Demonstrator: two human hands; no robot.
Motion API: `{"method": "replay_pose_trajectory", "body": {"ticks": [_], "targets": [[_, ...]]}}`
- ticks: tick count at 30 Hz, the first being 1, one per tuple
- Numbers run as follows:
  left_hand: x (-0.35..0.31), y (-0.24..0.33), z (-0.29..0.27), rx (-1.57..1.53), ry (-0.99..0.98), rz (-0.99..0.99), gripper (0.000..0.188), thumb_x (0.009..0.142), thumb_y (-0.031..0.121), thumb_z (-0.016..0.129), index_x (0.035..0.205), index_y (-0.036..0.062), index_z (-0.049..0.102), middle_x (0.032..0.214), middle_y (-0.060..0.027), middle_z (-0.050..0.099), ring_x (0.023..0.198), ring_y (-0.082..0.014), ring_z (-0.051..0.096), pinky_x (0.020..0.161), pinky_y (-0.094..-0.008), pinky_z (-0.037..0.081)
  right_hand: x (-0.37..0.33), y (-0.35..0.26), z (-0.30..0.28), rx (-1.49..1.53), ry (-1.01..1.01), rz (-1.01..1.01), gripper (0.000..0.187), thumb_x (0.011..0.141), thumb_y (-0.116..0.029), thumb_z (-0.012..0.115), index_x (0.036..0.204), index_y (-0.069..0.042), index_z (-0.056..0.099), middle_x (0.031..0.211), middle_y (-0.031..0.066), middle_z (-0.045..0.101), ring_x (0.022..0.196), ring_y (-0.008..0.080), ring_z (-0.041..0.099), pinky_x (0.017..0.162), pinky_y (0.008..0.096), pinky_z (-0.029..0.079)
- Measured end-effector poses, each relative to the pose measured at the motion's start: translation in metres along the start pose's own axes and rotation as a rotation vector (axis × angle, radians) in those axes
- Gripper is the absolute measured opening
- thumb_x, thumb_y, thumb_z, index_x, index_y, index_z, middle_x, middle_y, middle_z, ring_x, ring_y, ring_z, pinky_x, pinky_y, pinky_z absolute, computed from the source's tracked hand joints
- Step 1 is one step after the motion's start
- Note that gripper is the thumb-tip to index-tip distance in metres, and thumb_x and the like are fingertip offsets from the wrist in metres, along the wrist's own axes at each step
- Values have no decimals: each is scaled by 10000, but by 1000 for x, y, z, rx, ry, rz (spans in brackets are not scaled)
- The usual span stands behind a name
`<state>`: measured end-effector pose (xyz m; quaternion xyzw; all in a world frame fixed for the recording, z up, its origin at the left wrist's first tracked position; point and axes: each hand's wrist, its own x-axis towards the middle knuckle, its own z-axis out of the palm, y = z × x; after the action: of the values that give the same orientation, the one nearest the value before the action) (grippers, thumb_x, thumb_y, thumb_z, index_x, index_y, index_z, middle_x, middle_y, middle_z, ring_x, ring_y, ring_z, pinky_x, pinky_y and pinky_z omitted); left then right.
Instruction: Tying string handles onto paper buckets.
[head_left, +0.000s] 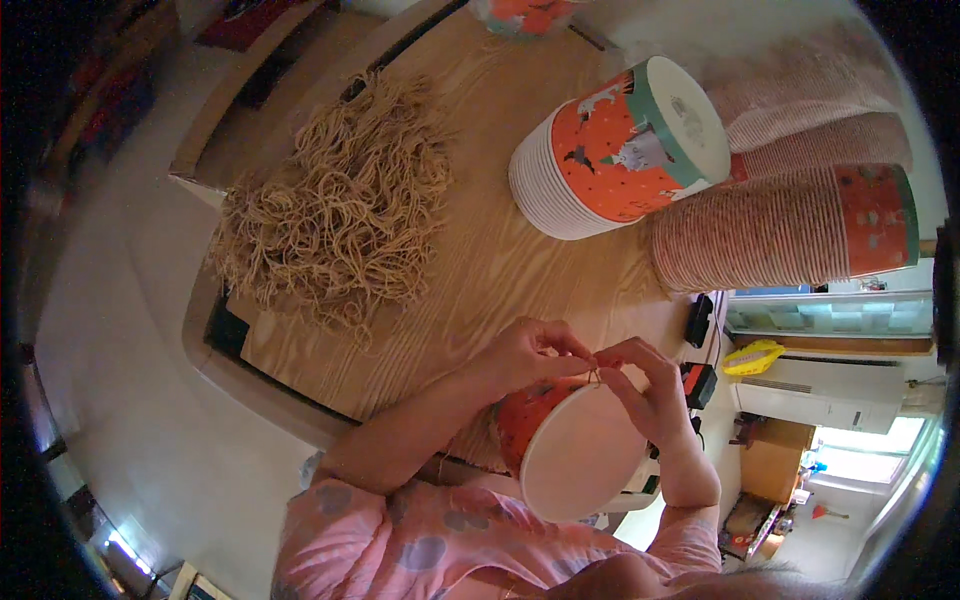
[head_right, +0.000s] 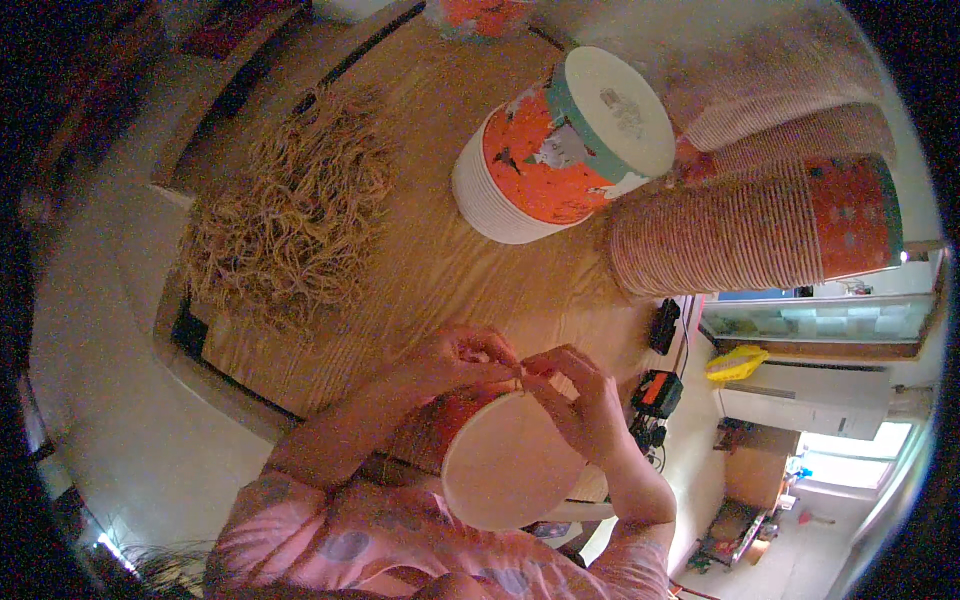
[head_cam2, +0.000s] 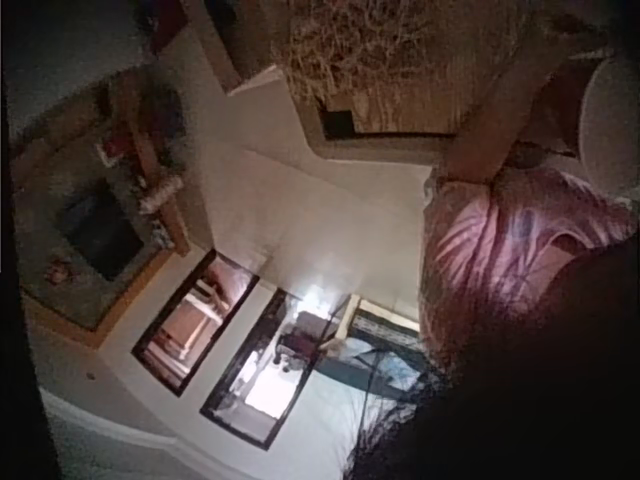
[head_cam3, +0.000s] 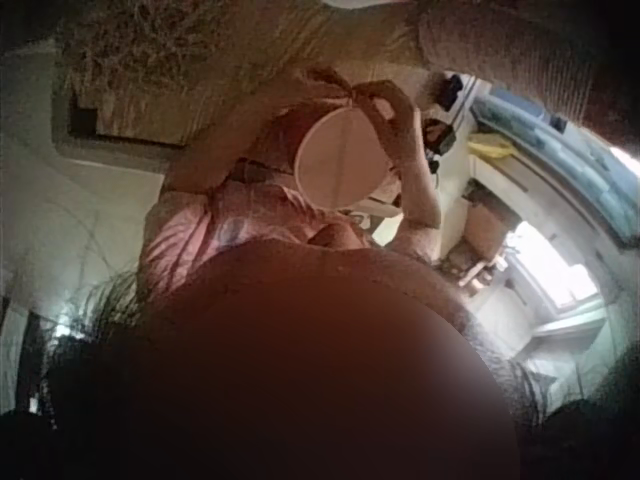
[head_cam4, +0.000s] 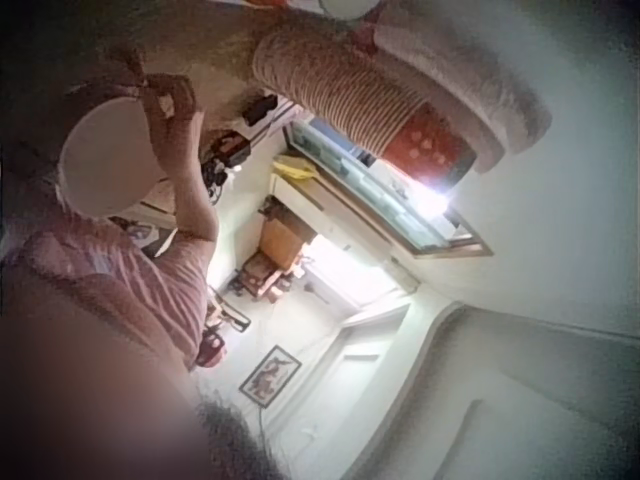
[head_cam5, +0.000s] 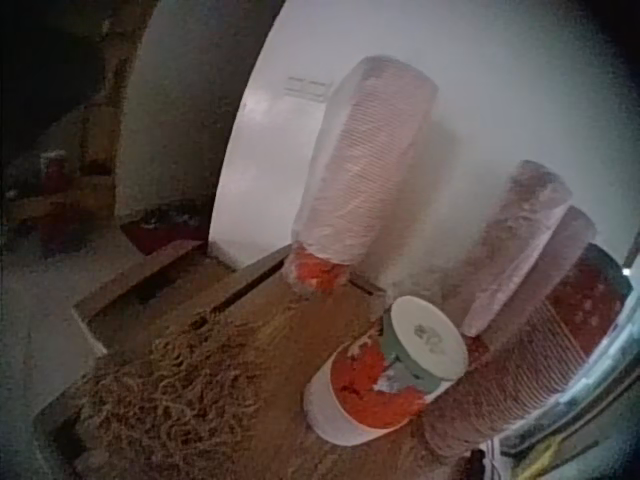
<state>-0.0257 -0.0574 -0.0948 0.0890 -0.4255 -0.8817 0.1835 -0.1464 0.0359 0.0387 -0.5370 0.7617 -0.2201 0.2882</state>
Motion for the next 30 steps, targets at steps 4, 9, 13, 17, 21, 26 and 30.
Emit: {"method": "replay_pose_trajectory", "body": {"ticks": [4,9,13,17,21,26,30], "targets": [[-3,7,-1,35,-30,-79,195,761,187,685,892,48,644,807,-22,633,692,-67,566,616,-203,450,5,7,2,84,-48,57,62,758,-10,594,815,7,612,799,76,610,761,142,572,699,257,442],[-1,13,0,-136,32,-88,191,776,162,665,916,36,633,827,-25,639,698,-66,568,632,-207,458,7,8,1,110,-71,47,52,774,-29,621,820,-4,616,797,59,614,770,130,570,711,257,441],[-3,14,-1,-101,1,-79,193,781,152,658,923,24,628,828,-29,640,700,-68,569,637,-219,462,6,13,3,120,-56,39,43,769,-23,621,807,-4,613,788,50,613,768,123,567,715,253,439],[-5,18,1,85,-21,-12,186,768,156,666,903,33,635,814,-22,641,695,-68,563,640,-230,456,6,12,5,129,-34,58,28,769,-21,607,789,-2,602,759,40,603,745,103,554,698,241,434],[-7,26,3,288,23,53,159,752,146,669,871,45,640,785,-12,639,684,-64,552,632,-227,446,8,9,6,115,-32,71,31,776,-16,585,753,3,593,728,27,592,732,90,546,686,226,426],[-7,21,2,205,25,14,124,757,111,648,853,35,624,775,-13,621,696,-64,549,638,-227,449,8,17,6,197,-64,75,93,783,-57,625,826,-5,562,780,31,579,756,105,555,708,240,434],[-6,20,1,139,20,-7,100,765,73,623,847,20,600,780,-23,606,711,-68,549,652,-236,458,8,21,7,260,-77,34,188,780,-79,662,875,-24,509,800,25,545,765,117,556,711,252,443]]}}
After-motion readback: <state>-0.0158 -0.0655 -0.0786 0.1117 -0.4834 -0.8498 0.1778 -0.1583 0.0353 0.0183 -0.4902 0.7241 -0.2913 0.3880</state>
